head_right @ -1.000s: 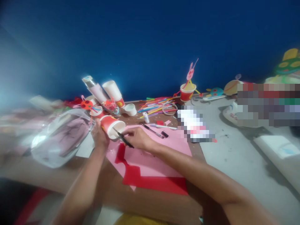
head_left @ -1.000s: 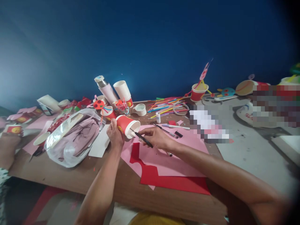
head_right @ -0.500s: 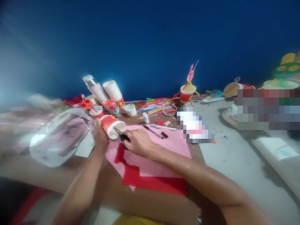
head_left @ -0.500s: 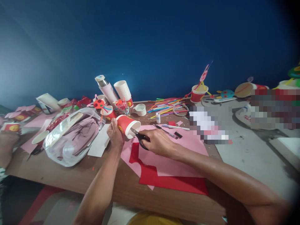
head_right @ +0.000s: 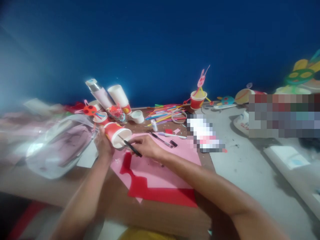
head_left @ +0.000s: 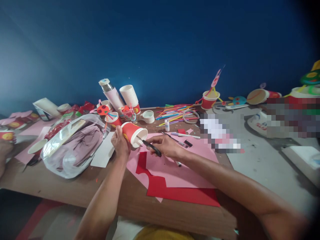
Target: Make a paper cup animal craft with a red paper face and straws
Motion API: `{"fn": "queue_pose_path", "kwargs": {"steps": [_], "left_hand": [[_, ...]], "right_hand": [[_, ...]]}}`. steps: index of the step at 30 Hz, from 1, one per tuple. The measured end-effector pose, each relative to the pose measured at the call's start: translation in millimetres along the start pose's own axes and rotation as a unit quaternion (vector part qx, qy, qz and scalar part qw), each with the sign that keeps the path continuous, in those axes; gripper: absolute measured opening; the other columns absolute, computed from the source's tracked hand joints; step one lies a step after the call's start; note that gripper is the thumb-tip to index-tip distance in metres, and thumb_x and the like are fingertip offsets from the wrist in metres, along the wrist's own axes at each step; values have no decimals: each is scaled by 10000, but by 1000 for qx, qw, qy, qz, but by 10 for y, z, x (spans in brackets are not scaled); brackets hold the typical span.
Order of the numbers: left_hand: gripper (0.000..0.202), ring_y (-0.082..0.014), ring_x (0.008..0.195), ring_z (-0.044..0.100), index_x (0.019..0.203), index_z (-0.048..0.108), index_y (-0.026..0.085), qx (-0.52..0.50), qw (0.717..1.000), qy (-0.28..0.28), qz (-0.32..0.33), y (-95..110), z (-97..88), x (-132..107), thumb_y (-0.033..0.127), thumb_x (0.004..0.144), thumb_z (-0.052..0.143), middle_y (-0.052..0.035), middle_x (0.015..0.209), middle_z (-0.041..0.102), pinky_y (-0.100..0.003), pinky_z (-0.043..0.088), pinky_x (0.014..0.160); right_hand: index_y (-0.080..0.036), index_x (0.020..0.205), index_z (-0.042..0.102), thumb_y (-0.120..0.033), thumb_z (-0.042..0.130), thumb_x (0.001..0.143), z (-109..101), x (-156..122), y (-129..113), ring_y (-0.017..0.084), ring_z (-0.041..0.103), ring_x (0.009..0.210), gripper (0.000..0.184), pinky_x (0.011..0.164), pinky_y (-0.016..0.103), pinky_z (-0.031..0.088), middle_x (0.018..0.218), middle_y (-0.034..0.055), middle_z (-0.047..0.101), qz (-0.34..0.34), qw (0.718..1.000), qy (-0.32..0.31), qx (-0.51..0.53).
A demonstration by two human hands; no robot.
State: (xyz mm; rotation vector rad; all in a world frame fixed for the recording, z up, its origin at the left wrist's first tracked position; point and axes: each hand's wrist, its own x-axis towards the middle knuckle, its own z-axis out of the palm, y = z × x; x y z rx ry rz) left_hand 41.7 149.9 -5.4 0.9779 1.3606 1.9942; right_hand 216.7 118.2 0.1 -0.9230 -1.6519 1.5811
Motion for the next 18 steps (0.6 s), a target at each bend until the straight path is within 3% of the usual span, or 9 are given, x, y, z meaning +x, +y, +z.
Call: {"fn": "queue_pose_path", "kwargs": {"steps": [2, 4, 7, 10, 12, 13, 15, 17, 18], "left_hand": [[389, -160, 646, 613, 785, 630, 130, 6, 1000, 2, 4, -2, 2, -1, 502, 780, 516, -55, 744, 658, -286, 498, 605], [383, -160, 637, 610, 761, 614, 133, 1, 1000, -9, 5, -12, 10, -5, 502, 782, 513, -59, 736, 656, -290, 494, 602], [363, -147, 617, 599, 709, 575, 144, -29, 999, -41, 9, -43, 22, -11, 493, 788, 511, -45, 706, 638, -284, 486, 597], [345, -136, 616, 595, 686, 554, 153, -54, 997, -52, 12, -73, 23, -17, 479, 791, 516, -29, 694, 623, -275, 483, 596], [340, -128, 599, 586, 677, 558, 153, -57, 997, -46, 15, -81, 20, -21, 473, 787, 525, -18, 669, 611, -272, 484, 593], [339, -125, 591, 582, 674, 564, 152, -58, 997, -45, 16, -82, 18, -23, 471, 786, 529, -13, 655, 603, -272, 486, 594], [335, -122, 584, 579, 680, 578, 149, -57, 997, -44, 14, -79, 14, -22, 465, 783, 538, -7, 638, 594, -272, 488, 596], [336, -123, 588, 581, 696, 587, 146, -55, 998, -40, 8, -76, 11, -15, 470, 777, 543, -8, 642, 597, -274, 490, 598], [340, -124, 594, 585, 705, 590, 145, -54, 998, -36, 6, -75, 10, -10, 475, 774, 543, -11, 651, 601, -276, 492, 602]], "right_hand": [[-168, 984, 664, -234, 495, 760, 2, -24, -31, 80, 491, 532, 288, 505, 202, 362, 660, -4, 612, -29, 996, 15, -78], [-175, 940, 672, -205, 482, 764, 17, -79, -90, 83, 479, 528, 261, 509, 209, 329, 648, -7, 614, -72, 973, 41, -218], [-158, 930, 655, -183, 458, 790, 65, -162, -155, 118, 518, 569, 243, 528, 239, 300, 715, 36, 647, -116, 894, 74, -426], [-117, 1029, 606, -132, 423, 811, 117, -204, -147, 165, 560, 624, 285, 552, 271, 301, 773, 96, 655, -137, 811, 85, -562], [-101, 1075, 583, -113, 414, 814, 130, -204, -122, 182, 569, 646, 312, 567, 283, 315, 787, 113, 654, -144, 797, 83, -581], [-104, 1061, 592, -122, 421, 813, 126, -197, -111, 182, 568, 648, 302, 569, 285, 322, 787, 111, 654, -144, 811, 83, -562], [-130, 1001, 627, -162, 448, 805, 102, -164, -92, 160, 554, 617, 267, 556, 271, 335, 756, 79, 652, -123, 877, 75, -458], [-158, 957, 650, -206, 497, 782, 68, -112, -71, 123, 529, 559, 238, 524, 242, 350, 695, 30, 634, -65, 960, 49, -267], [-163, 949, 655, -224, 526, 766, 54, -84, -59, 106, 515, 533, 232, 509, 229, 357, 664, 9, 619, -29, 987, 34, -154]]}}
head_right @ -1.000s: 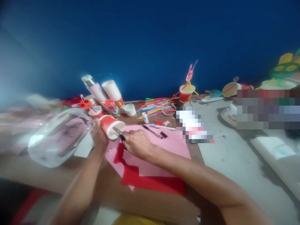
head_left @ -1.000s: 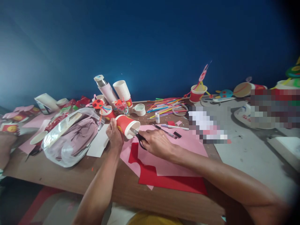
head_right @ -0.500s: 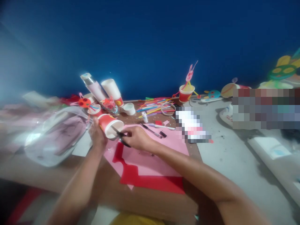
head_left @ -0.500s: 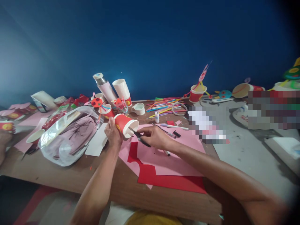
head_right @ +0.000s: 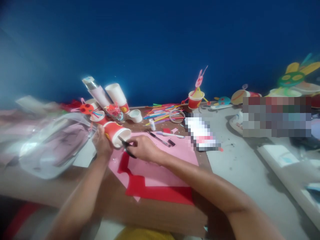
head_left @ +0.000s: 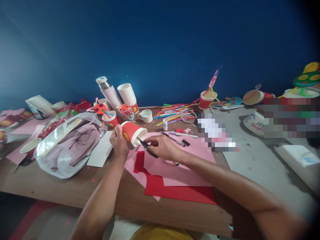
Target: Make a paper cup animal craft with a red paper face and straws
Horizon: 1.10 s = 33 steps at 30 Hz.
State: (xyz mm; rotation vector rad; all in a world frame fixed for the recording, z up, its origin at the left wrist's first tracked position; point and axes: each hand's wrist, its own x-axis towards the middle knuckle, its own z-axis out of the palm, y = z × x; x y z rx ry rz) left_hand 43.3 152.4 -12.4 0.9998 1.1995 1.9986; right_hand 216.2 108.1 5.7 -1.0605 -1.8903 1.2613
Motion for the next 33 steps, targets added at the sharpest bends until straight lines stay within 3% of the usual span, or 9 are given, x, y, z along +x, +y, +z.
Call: {"fn": "queue_pose_path", "kwargs": {"steps": [4, 8, 13, 16, 19, 23, 27, 30, 33], "left_hand": [[368, -126, 613, 596, 736, 598, 140, 11, 1000, 15, -5, 11, -4, 17, 501, 766, 535, -21, 693, 619, -277, 491, 614], [382, -127, 626, 600, 749, 598, 135, 11, 1000, 22, 0, 32, 1, 13, 508, 775, 520, -26, 709, 626, -269, 488, 614], [351, -143, 646, 610, 707, 561, 145, -15, 1000, 4, 4, 20, 14, 2, 484, 786, 518, -38, 724, 634, -277, 483, 610], [343, -146, 659, 611, 725, 558, 150, -13, 1000, -9, 3, 16, 15, -11, 482, 791, 508, -44, 728, 637, -272, 477, 603], [347, -150, 683, 615, 707, 549, 155, -6, 1000, -19, 6, 25, 13, -26, 488, 792, 504, -51, 745, 643, -283, 484, 629], [352, -151, 686, 617, 687, 548, 157, 0, 1000, -16, 9, 26, 7, -24, 490, 790, 508, -55, 757, 647, -291, 490, 642], [353, -133, 638, 603, 724, 581, 150, 3, 1000, 0, 7, 18, -5, -1, 489, 792, 510, -29, 706, 632, -277, 485, 625], [344, -125, 624, 598, 743, 594, 149, 1, 1000, 2, 11, 18, -14, 5, 479, 796, 511, -24, 706, 628, -271, 481, 623], [343, -132, 634, 601, 714, 573, 153, 1, 1000, -8, 12, 17, -15, -3, 477, 801, 504, -35, 720, 632, -277, 478, 618]], "right_hand": [[-127, 788, 641, -304, 634, 704, 11, 75, 60, 66, 457, 461, 196, 465, 207, 348, 567, -25, 561, 71, 941, -47, 328], [-126, 737, 623, -315, 638, 691, 26, 75, 69, 61, 434, 443, 195, 453, 205, 322, 550, -29, 551, 61, 923, -53, 375], [-170, 958, 668, -213, 521, 746, -11, -5, -25, 85, 479, 516, 261, 515, 214, 324, 639, -9, 604, -10, 999, 13, 31], [-163, 955, 667, -201, 480, 775, -3, -77, -97, 118, 508, 573, 262, 539, 235, 295, 716, 36, 651, -74, 972, 51, -216], [-128, 974, 652, -191, 445, 800, 20, -106, -114, 151, 537, 627, 277, 555, 257, 292, 772, 85, 663, -100, 946, 60, -303], [-153, 959, 658, -212, 507, 769, 24, -43, -49, 110, 519, 566, 249, 535, 238, 333, 716, 32, 639, -19, 999, 16, -39], [-129, 835, 657, -265, 629, 692, 35, 39, 24, 70, 467, 481, 199, 477, 214, 347, 581, -25, 564, 83, 940, -25, 331], [-116, 757, 648, -304, 660, 678, 53, 54, 44, 57, 433, 466, 205, 463, 204, 337, 546, -33, 539, 77, 921, -33, 381], [-138, 904, 671, -258, 606, 709, 57, 28, 29, 72, 464, 491, 238, 468, 202, 343, 612, -14, 583, 65, 962, -11, 267]]}}
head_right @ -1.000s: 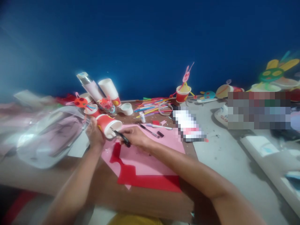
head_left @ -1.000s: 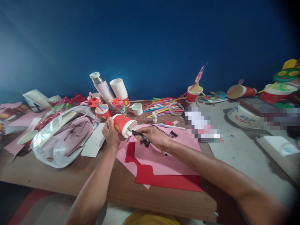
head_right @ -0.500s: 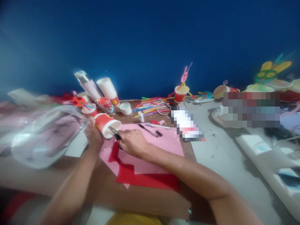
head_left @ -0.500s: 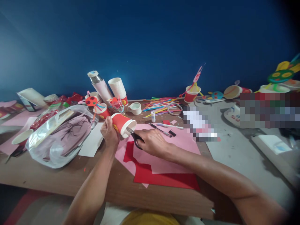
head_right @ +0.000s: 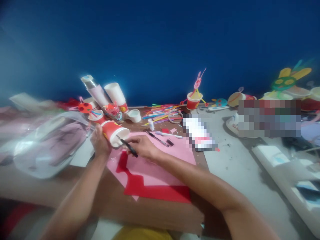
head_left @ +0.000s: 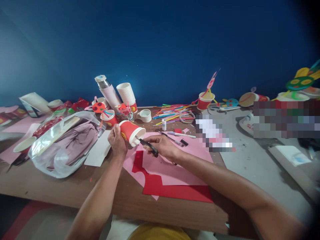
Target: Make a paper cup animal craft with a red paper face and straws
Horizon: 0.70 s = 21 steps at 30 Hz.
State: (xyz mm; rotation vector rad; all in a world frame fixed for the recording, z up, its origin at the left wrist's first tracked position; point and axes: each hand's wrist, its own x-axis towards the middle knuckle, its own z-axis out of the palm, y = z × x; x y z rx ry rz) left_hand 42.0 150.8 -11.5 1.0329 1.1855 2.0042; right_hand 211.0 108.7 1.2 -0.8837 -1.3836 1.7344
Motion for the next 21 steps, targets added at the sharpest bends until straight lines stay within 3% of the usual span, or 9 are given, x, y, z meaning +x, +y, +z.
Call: {"fn": "queue_pose_path", "kwargs": {"steps": [2, 5, 7, 8, 10, 13, 16, 19, 21], "left_hand": [[347, -140, 646, 606, 684, 546, 156, -1, 1000, -7, -2, 0, 6, -9, 480, 802, 500, -43, 730, 637, -282, 478, 614], [350, -143, 669, 610, 659, 517, 161, -2, 1000, -8, 1, 10, 19, -21, 482, 800, 502, -45, 747, 640, -280, 481, 624], [352, -141, 665, 606, 661, 527, 160, 5, 1000, -4, 2, 20, 25, -22, 486, 793, 508, -37, 727, 632, -275, 482, 623], [354, -140, 658, 602, 666, 538, 159, 9, 1000, -3, 3, 23, 25, -20, 490, 790, 510, -32, 712, 626, -272, 481, 618], [355, -138, 645, 594, 684, 559, 159, 15, 1000, -3, 3, 20, 18, -15, 493, 790, 506, -25, 694, 615, -268, 477, 605], [364, -133, 622, 577, 686, 564, 163, 26, 1000, 2, 7, -10, -3, -16, 499, 800, 485, -18, 670, 601, -256, 463, 575], [366, -122, 573, 548, 669, 572, 160, 75, 997, 4, 1, -40, -9, -40, 499, 788, 505, -5, 623, 575, -238, 442, 528], [346, -117, 555, 539, 672, 589, 159, 79, 997, -3, 4, -24, 22, -70, 482, 781, 527, 6, 601, 566, -236, 445, 531], [325, -136, 630, 581, 732, 614, 162, 38, 999, -14, 20, 9, 49, -83, 466, 794, 515, -14, 671, 612, -265, 477, 614]], "right_hand": [[-177, 986, 667, -229, 553, 734, 11, -40, -18, 83, 484, 513, 282, 487, 207, 342, 663, -4, 616, -42, 986, 28, -156], [-172, 980, 667, -202, 491, 764, 37, -112, -40, 111, 504, 566, 280, 538, 232, 330, 704, 28, 642, -136, 906, 60, -397], [-143, 972, 661, -183, 468, 772, 50, -140, -43, 141, 528, 622, 281, 570, 254, 330, 743, 65, 652, -172, 852, 69, -489], [-138, 975, 659, -179, 465, 773, 52, -143, -42, 149, 534, 640, 283, 581, 260, 334, 756, 74, 654, -176, 845, 70, -500], [-155, 996, 655, -189, 478, 774, 42, -123, -38, 137, 532, 619, 286, 575, 253, 346, 741, 57, 647, -146, 888, 55, -432], [-159, 959, 658, -229, 549, 747, 11, -46, -39, 92, 493, 523, 249, 509, 225, 358, 644, 3, 602, -34, 989, 12, -146], [-122, 777, 646, -307, 654, 683, -3, 33, -47, 64, 437, 453, 208, 452, 210, 330, 537, -29, 535, 22, 996, 2, 81], [-121, 687, 628, -348, 694, 648, 17, 76, -54, 51, 411, 421, 240, 432, 209, 312, 499, -39, 521, -4, 993, 2, 119], [-119, 711, 646, -323, 681, 661, 38, 84, -50, 53, 427, 428, 212, 434, 208, 326, 510, -37, 531, -20, 994, -5, 105]]}}
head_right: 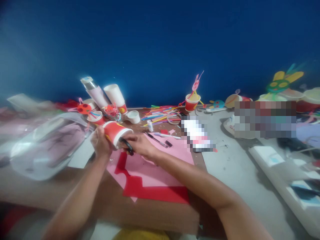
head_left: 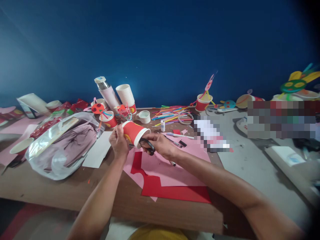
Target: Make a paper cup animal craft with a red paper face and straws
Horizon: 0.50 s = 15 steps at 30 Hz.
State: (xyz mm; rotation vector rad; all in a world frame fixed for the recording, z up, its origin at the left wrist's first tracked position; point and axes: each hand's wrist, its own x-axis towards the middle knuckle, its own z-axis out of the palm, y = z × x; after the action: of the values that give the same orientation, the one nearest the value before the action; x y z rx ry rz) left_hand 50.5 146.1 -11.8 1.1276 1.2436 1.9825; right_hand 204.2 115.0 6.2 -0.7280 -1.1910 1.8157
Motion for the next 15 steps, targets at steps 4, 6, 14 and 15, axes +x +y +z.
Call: {"fn": "queue_pose_path", "kwargs": {"steps": [4, 6, 14, 15], "left_hand": [[297, -166, 779, 614, 850, 641, 170, -23, 999, -28, 5, 45, 13, -18, 439, 797, 529, -56, 846, 660, -291, 488, 722], [277, -154, 726, 611, 829, 642, 175, -33, 999, -40, -15, 31, 5, -29, 436, 779, 560, -39, 805, 657, -269, 488, 675], [242, -129, 675, 605, 809, 635, 163, -70, 995, -52, -53, -3, -25, 10, 393, 732, 640, -17, 742, 643, -238, 480, 654], [237, -123, 686, 605, 811, 632, 166, -88, 994, -38, -60, 21, -46, 48, 387, 729, 645, -13, 746, 640, -230, 480, 666]], "right_hand": [[-125, 787, 677, -276, 658, 674, 14, -5, 23, 55, 461, 458, 190, 442, 197, 353, 547, -33, 554, -5, 999, 15, -28], [-129, 841, 684, -255, 652, 675, 3, -5, 24, 57, 477, 478, 210, 450, 195, 365, 581, -24, 573, -3, 999, 31, -35], [-152, 952, 659, -200, 550, 744, -51, -30, -96, 74, 499, 480, 240, 458, 204, 408, 582, -19, 568, 6, 986, -9, -167], [-149, 929, 656, -207, 552, 748, -55, -57, -135, 71, 495, 476, 216, 456, 200, 406, 579, -20, 566, 16, 986, -31, -163]]}}
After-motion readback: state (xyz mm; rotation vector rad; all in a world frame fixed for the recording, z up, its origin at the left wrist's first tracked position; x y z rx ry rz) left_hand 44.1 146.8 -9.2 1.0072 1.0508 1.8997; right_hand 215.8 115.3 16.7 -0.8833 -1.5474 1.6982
